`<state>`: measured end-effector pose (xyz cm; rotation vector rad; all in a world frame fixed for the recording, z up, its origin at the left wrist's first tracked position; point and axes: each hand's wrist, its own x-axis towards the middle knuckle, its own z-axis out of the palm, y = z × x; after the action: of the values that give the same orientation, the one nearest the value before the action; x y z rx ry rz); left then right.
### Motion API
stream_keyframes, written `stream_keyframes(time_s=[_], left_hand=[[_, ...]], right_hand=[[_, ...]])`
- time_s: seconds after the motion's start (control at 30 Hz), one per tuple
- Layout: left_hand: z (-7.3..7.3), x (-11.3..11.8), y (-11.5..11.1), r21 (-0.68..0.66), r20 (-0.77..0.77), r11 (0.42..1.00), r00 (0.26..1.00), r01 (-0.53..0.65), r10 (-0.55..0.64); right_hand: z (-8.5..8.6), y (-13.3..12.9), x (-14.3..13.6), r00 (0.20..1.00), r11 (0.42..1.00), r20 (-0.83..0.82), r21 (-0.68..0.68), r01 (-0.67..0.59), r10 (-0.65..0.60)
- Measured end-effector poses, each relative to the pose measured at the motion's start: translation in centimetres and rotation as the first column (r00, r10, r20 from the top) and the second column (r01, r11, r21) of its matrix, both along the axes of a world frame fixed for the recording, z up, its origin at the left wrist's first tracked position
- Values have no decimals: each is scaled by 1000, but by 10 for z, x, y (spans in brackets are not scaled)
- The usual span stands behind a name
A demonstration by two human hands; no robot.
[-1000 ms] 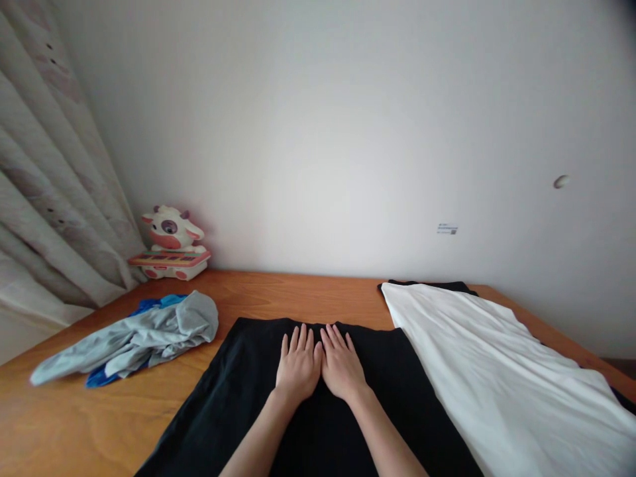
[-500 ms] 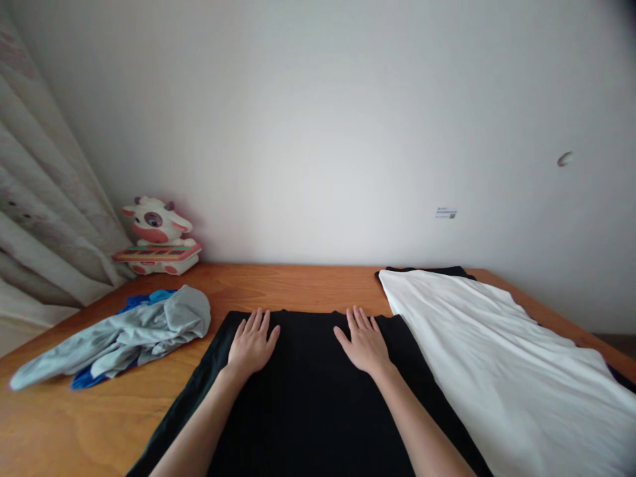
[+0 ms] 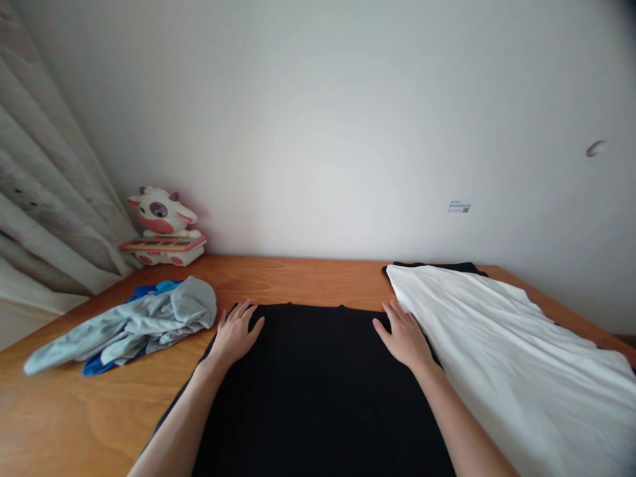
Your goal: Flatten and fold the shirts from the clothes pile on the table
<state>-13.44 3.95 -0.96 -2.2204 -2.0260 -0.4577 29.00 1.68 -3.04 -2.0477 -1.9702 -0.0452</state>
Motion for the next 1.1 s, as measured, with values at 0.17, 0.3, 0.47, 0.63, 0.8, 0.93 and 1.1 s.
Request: stream_keyframes(time_s=[0.17, 0.3, 0.47, 0.63, 0.8, 0.93, 1.1], left_hand=[[25, 24, -14, 206, 26, 958, 978, 198, -207], [41, 59, -37, 190, 97, 891, 895, 412, -435], [30, 82, -55, -150, 52, 840, 853, 521, -519], [25, 77, -52, -208, 75, 832, 857, 514, -510], [33, 78, -52, -60, 137, 828, 826, 558, -547], [40, 82, -57, -43, 176, 766, 760, 641, -626], [47, 78, -58, -81, 132, 747, 750, 660, -649]], right_hand=[[-3, -1, 3, 996, 976, -43, 206, -66, 77], [15, -7, 1, 984, 943, -1, 285, -169, 176], [45, -24, -21, 950, 893, -29, 353, -280, 310], [48, -41, -53, 848, 866, -202, 228, -445, 489], [42, -45, -60, 818, 862, -274, 131, -490, 506], [43, -45, -56, 801, 860, -319, 125, -494, 506], [45, -47, -56, 813, 857, -272, 131, -499, 515]])
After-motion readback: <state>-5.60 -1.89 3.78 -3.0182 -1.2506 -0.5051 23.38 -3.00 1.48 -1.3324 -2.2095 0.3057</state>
